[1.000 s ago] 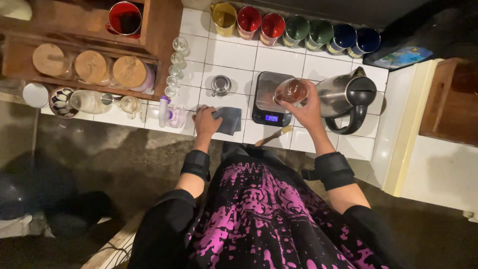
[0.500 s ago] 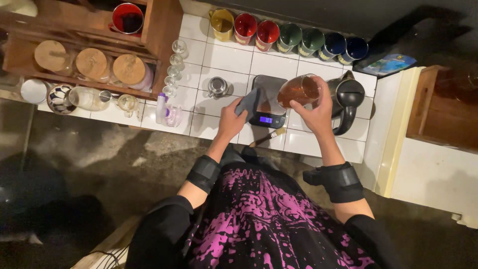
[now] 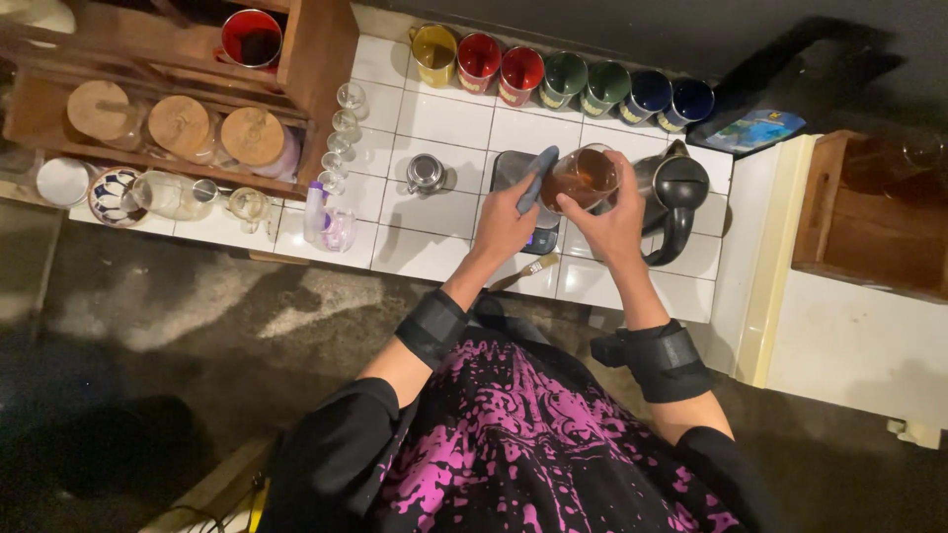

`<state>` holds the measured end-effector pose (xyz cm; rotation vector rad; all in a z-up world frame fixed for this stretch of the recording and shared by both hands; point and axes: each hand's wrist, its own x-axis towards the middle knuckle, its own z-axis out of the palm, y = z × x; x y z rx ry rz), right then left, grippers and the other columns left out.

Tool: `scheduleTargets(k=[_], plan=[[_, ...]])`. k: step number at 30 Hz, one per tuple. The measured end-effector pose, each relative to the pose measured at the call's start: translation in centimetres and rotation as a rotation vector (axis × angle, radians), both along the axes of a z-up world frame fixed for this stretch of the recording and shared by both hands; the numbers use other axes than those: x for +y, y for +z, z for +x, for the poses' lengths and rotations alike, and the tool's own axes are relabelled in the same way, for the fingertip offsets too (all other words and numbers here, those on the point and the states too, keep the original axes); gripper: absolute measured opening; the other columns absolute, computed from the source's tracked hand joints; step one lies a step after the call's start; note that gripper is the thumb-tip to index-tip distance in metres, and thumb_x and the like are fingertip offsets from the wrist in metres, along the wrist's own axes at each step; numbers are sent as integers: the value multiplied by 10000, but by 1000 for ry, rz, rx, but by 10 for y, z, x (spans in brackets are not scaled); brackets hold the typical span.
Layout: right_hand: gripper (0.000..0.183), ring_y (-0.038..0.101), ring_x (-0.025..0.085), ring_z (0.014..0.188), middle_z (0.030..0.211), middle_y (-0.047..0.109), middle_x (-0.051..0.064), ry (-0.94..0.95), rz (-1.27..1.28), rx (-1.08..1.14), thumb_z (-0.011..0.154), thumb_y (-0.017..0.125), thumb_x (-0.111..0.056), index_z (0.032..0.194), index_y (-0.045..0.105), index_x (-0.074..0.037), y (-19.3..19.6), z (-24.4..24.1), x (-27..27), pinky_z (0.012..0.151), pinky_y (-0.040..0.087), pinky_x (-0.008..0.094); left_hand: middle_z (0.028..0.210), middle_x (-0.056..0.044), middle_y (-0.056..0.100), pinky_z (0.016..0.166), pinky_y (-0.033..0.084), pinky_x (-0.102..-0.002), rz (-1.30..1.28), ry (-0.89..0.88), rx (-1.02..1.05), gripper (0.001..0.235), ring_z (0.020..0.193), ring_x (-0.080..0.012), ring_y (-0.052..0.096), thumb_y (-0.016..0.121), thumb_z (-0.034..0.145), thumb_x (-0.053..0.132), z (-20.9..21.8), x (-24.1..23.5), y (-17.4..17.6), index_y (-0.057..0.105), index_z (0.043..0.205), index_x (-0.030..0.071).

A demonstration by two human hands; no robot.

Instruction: The recorder prepares a drink using a digital scale and kettle, cleans the tools, and places the final product on a tray.

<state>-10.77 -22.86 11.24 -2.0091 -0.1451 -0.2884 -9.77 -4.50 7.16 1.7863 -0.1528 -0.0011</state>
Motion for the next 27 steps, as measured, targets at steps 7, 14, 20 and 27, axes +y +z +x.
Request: scheduleTargets(k=[7, 14, 20, 27], plan=[[816, 651, 239, 1250, 1383, 623, 177, 3, -42, -52, 823, 914, -147, 1468, 450, 43, -7, -4, 3, 1049, 563, 375, 1094, -258, 688, 822, 582, -417, 23, 19, -235, 534, 982, -407, 708, 648, 871, 35, -5, 2, 14, 596, 1402, 33], [767, 687, 216, 1196, 1329, 665, 167, -18, 19, -32, 827, 884, -116, 1453, 472, 46, -6, 5, -6, 1043, 572, 351, 1506, -169, 562, 1049, 528, -419, 127, -73, -391, 598, 1330, -363, 597, 675, 848, -18, -29, 4, 24, 559, 1433, 24], [783, 674, 229, 1228, 1352, 655, 179, 1, -56, -121, 823, 915, -100, 1450, 475, 58, -15, 4, -11, 1068, 559, 363, 1524, -158, 544, 1061, 519, -416, 117, -70, -390, 631, 1350, -350, 579, 665, 850, -25, -32, -2, 12, 522, 1462, 30], [798, 662, 215, 1246, 1363, 648, 167, 33, -28, -32, 804, 899, -112, 1459, 471, 45, -5, -6, -5, 1073, 559, 353, 1487, -156, 578, 1032, 532, -427, 150, -35, -417, 610, 1303, -361, 616, 673, 853, -24, -16, 0, 30, 537, 1444, 31]])
